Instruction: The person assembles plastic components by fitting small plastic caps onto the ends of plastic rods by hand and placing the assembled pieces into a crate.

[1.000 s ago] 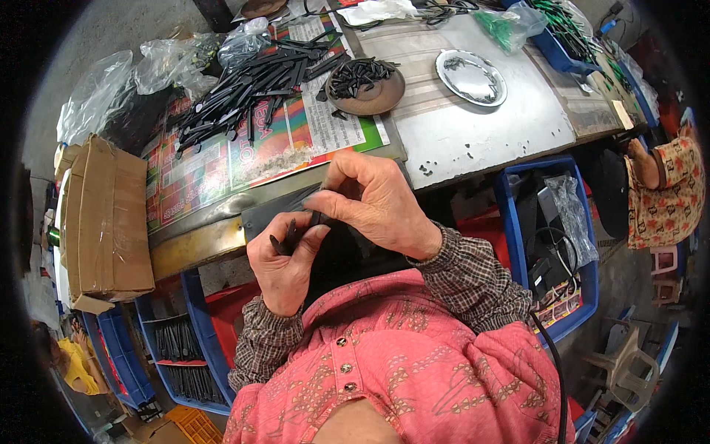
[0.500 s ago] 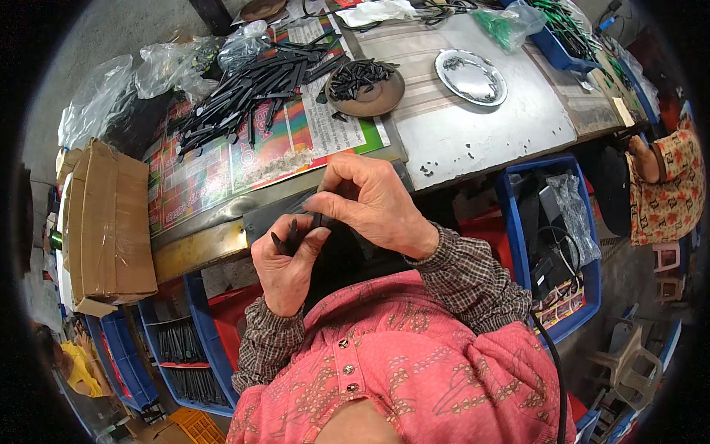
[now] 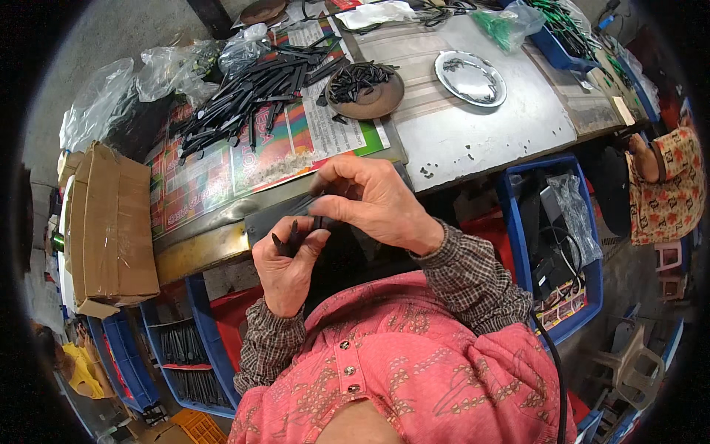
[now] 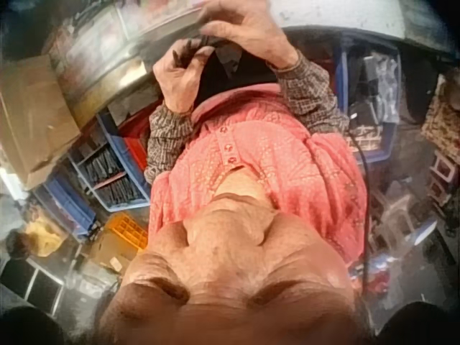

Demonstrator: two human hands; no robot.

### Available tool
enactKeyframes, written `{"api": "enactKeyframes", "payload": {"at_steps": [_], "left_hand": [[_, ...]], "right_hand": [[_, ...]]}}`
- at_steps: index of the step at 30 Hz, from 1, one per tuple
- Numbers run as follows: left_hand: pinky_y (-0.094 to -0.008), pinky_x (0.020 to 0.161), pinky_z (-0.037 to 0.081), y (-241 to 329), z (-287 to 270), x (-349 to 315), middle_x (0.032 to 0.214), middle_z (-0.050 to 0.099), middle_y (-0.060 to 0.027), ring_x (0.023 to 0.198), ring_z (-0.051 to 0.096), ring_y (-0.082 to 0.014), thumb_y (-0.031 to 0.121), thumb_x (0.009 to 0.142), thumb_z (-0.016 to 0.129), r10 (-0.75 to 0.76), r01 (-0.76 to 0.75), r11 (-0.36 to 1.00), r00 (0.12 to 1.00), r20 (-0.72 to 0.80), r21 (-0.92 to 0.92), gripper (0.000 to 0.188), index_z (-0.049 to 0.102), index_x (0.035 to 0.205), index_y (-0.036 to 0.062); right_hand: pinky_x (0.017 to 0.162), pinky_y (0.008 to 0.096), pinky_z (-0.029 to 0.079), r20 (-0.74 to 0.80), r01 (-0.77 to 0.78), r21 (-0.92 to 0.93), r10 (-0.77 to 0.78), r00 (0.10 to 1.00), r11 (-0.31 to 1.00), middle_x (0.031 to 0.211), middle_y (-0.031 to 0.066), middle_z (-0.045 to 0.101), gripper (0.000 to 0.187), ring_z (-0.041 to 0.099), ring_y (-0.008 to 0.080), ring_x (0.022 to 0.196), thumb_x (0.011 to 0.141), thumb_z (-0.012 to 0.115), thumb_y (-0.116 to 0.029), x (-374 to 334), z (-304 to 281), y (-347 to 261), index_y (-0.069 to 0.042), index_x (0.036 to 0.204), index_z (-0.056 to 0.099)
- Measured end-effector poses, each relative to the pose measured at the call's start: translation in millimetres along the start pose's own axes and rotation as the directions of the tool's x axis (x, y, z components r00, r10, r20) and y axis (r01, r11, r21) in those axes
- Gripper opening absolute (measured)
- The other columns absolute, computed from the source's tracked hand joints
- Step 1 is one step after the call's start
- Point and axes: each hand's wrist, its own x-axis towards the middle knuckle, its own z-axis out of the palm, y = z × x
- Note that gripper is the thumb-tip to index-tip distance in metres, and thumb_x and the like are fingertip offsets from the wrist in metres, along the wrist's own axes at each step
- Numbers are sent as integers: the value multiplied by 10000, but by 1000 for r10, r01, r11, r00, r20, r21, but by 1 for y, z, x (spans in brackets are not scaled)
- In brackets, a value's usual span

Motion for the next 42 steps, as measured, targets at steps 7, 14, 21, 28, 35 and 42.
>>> {"api": "enactKeyframes", "payload": {"at_steps": [7,14,21,28,35,42], "left_hand": [[-227,547,415,0,2,0,667,568,-35,597,475,-66,26,821,731,4,-5,999,1000,11,49,130,632,886,-28],[-235,536,405,-2,0,-1,651,550,-33,590,460,-66,44,815,743,-26,26,999,1000,9,-40,150,628,878,-28],[-237,544,413,-1,2,-1,651,555,-39,592,466,-67,49,821,738,-22,22,999,1000,-6,33,145,630,878,-30],[-234,550,418,-5,-2,0,649,556,-33,602,473,-61,59,827,734,-53,54,998,998,46,-27,145,633,884,-27],[-226,559,422,-2,2,1,653,558,-32,609,476,-58,57,832,729,-21,21,1000,1000,-5,21,144,629,884,-33],[-220,569,425,-1,-2,2,663,559,-10,627,476,-48,53,840,723,-73,75,996,996,52,-40,142,628,893,-39]], "right_hand": [[614,208,438,-6,108,-55,-108,994,993,839,-5,565,95,519,45,728,850,703,-30,0,-5,16,15,919,656],[678,199,464,35,-48,177,43,998,983,885,12,581,94,544,53,786,842,689,17,1,-3,3,19,896,612],[606,209,430,-34,78,-41,-79,996,996,805,-18,533,134,499,35,719,851,709,-37,1,3,16,6,803,591],[618,191,447,15,11,168,-14,1000,986,833,-18,587,81,535,31,746,866,693,-41,3,-3,8,11,879,632],[632,193,447,2,60,-45,-60,998,997,865,-2,590,85,546,38,776,857,688,-13,2,-2,18,20,907,627],[654,189,439,57,18,83,-22,998,996,848,-6,578,83,521,34,767,854,693,-11,3,-7,10,13,889,621]]}}
